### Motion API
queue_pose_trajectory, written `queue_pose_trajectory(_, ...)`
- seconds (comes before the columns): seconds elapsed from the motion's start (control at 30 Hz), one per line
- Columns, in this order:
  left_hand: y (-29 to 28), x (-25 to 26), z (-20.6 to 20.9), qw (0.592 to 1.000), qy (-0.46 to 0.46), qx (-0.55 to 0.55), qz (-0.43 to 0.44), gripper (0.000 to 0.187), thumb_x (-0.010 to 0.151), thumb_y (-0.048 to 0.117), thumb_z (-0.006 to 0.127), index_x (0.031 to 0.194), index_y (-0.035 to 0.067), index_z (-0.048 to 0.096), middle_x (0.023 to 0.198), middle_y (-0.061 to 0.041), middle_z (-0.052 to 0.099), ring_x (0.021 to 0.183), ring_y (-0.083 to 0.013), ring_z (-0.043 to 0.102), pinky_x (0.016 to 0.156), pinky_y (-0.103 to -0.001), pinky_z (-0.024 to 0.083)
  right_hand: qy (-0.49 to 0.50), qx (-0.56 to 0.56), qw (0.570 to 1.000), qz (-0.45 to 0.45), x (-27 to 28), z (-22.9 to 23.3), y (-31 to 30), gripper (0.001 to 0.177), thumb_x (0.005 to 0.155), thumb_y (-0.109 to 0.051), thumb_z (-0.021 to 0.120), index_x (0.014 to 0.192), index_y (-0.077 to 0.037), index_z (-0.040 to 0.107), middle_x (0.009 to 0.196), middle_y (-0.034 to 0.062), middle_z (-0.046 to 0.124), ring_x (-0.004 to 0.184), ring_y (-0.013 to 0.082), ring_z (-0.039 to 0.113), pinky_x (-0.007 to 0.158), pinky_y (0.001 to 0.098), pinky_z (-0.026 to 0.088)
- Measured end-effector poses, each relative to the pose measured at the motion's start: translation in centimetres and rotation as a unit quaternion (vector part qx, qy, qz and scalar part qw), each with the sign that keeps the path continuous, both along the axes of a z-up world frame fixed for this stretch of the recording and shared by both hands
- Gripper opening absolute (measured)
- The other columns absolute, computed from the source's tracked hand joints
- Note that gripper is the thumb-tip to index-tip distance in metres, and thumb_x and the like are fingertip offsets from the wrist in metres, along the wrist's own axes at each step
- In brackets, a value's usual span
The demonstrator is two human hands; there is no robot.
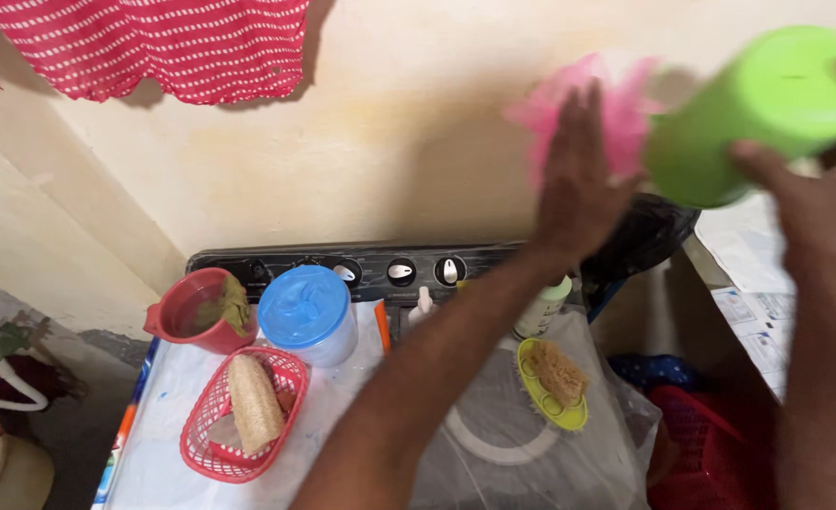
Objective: The person organizes various toiletries and containers on a washing machine and a nearby table. They move a red bucket, a blue container, a yellow tube, a green bottle, a pink loofah, a soap dish, and a toothbrush, placing them in different locations on the surfaces.
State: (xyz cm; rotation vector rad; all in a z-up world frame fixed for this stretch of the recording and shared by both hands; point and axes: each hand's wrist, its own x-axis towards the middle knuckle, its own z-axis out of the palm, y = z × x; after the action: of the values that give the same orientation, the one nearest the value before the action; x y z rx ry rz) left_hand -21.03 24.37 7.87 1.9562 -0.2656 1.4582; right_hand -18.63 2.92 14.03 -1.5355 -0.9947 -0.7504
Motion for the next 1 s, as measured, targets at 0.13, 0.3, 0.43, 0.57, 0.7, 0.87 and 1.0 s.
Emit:
queue_pose_trajectory(0.13, 8.2, -0.5, -0.6, 0.993, 0.083, -0.076, -0.026, 0.075, 0.094, 0.030, 0.070, 0.157, 0.006, 0.038, 0.151, -0.017, 0.061, 0.130, -0.0293, 0.066, 0.104, -0.039, 0.058, -0.011, -0.066, 0.998, -0.008, -1.8, -1.0, 9.3, 0.076, 0.093, 0.007, 0.091, 0.151, -0.008, 0.045, 0.150, 0.0136, 0.053, 0.140, 0.0258, 0.062, 0.118, 0.0382, 0.055)
queue_pose_trajectory(0.3, 19.4, -5.6, -3.2, 0.990, 0.103, -0.028, 0.093, 0.061, 0.100, 0.019, 0.070, 0.153, 0.008, 0.044, 0.115, -0.015, 0.074, 0.098, -0.0297, 0.075, 0.082, -0.041, 0.060, 0.017, -0.106, 0.993, 0.041, -3.0, -2.8, 19.6, 0.080, 0.078, -0.003, 0.094, 0.143, -0.008, 0.049, 0.146, 0.0146, 0.054, 0.131, 0.0297, 0.062, 0.106, 0.0387, 0.058)
queue_pose_trajectory(0.43, 24.3, -10.4, -5.1, 0.962, 0.189, -0.040, 0.193, 0.052, 0.095, 0.021, 0.075, 0.142, 0.009, 0.056, 0.098, -0.014, 0.075, 0.076, -0.0259, 0.074, 0.064, -0.040, 0.059, -0.011, -0.156, 0.986, 0.051, -2.6, -6.8, 27.1, 0.079, 0.068, -0.013, 0.096, 0.134, -0.008, 0.052, 0.139, 0.0185, 0.052, 0.131, 0.0358, 0.055, 0.111, 0.0422, 0.050)
queue_pose_trajectory(0.57, 27.1, -13.5, -8.7, 0.942, 0.260, -0.122, 0.173, 0.038, 0.098, 0.016, 0.071, 0.134, 0.008, 0.065, 0.093, -0.018, 0.076, 0.075, -0.0249, 0.073, 0.066, -0.039, 0.058, 0.008, -0.208, 0.975, 0.079, -2.4, -11.7, 31.4, 0.076, 0.065, -0.016, 0.093, 0.129, -0.009, 0.051, 0.136, 0.0208, 0.050, 0.134, 0.0412, 0.048, 0.114, 0.0448, 0.043)
queue_pose_trajectory(0.7, 28.8, -12.9, -12.2, 0.936, 0.315, -0.093, 0.129, 0.033, 0.098, 0.019, 0.064, 0.127, 0.006, 0.068, 0.107, -0.020, 0.076, 0.092, -0.0282, 0.077, 0.082, -0.040, 0.060, -0.004, -0.224, 0.970, 0.090, -2.3, -15.7, 32.9, 0.075, 0.063, -0.013, 0.089, 0.125, -0.008, 0.048, 0.132, 0.0211, 0.050, 0.133, 0.0429, 0.047, 0.111, 0.0460, 0.044)
queue_pose_trajectory(0.87, 29.3, -13.3, -14.1, 0.906, 0.402, 0.018, 0.135, 0.034, 0.092, 0.019, 0.061, 0.122, 0.007, 0.070, 0.114, -0.021, 0.073, 0.107, -0.0379, 0.069, 0.095, -0.047, 0.053, 0.075, -0.289, 0.952, 0.058, -2.7, -17.6, 32.2, 0.077, 0.058, -0.015, 0.092, 0.120, -0.009, 0.047, 0.128, 0.0204, 0.050, 0.125, 0.0437, 0.052, 0.101, 0.0475, 0.050)
queue_pose_trajectory(1.0, 29.2, -12.9, -14.4, 0.881, 0.444, 0.064, 0.149, 0.032, 0.093, 0.020, 0.061, 0.121, 0.006, 0.068, 0.118, -0.020, 0.071, 0.114, -0.0366, 0.067, 0.098, -0.047, 0.052, 0.140, -0.390, 0.910, 0.001, -3.0, -17.4, 30.8, 0.080, 0.057, -0.024, 0.097, 0.119, -0.010, 0.048, 0.129, 0.0173, 0.051, 0.117, 0.0414, 0.059, 0.095, 0.0482, 0.052)
